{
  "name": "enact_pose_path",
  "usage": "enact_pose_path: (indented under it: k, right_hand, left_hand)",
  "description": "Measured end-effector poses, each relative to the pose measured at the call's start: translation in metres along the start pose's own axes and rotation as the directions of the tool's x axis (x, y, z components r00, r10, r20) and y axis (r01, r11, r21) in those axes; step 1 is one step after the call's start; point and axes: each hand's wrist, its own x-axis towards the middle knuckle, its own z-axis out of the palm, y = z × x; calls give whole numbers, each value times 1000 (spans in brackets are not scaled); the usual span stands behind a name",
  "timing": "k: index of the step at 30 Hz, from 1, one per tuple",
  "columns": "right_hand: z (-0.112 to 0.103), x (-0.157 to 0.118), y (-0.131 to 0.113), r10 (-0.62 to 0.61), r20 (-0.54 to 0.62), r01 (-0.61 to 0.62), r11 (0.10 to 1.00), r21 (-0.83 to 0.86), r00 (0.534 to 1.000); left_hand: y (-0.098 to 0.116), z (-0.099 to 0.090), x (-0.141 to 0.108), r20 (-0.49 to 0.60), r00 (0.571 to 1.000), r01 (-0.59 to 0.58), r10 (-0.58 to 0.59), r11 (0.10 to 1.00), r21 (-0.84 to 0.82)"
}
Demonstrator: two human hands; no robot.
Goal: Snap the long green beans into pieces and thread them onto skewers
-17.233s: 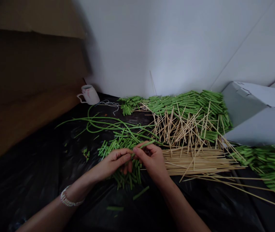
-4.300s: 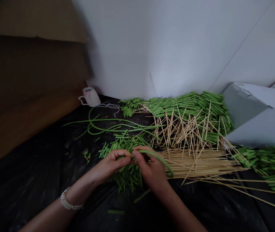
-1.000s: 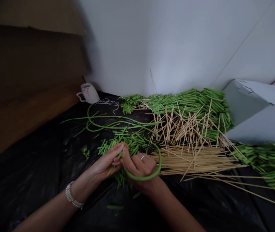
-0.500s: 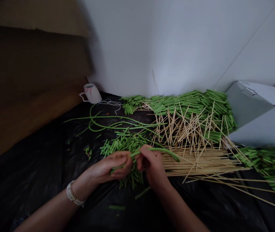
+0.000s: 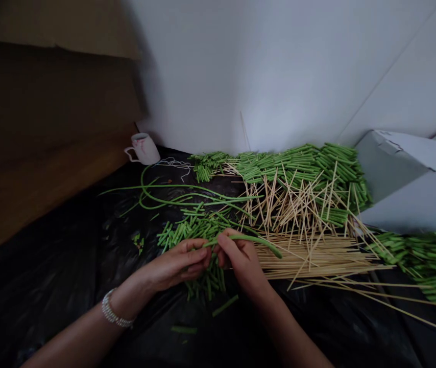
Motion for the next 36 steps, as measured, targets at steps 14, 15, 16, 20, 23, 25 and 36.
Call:
enact_pose_path:
  k: [14, 15, 16, 20, 23, 25, 36]
  right_hand:
    - [-7, 5, -5, 8, -51, -2, 992, 123, 999]
    - [-8, 5, -6, -7, -61, 14, 992, 123, 998]
    - [-8, 5, -6, -17, -59, 24, 993, 113, 998]
    - [-4, 2, -9, 16, 28, -18, 998, 55, 999]
    - [0, -1, -10, 65, 152, -66, 998, 6, 986]
    - [1, -3, -11, 81, 201, -80, 997, -14, 976]
    - [0, 1, -10, 19, 86, -16, 999, -31, 996]
  left_hand:
    - [4, -2, -2, 7, 1000, 7, -8, 998, 62]
    - [4, -2, -3, 15, 999, 29, -31, 994, 109]
    - [4, -2, -3, 18, 998, 54, -57, 985, 164]
    - [2, -1, -4, 23, 995, 84, -97, 939, 333]
    - [2, -1, -4, 50, 997, 42, -62, 943, 330]
    - [0, -1, -3, 65, 996, 31, -53, 956, 293]
    - [-2, -3, 2, -90, 996, 10, 1, 993, 120]
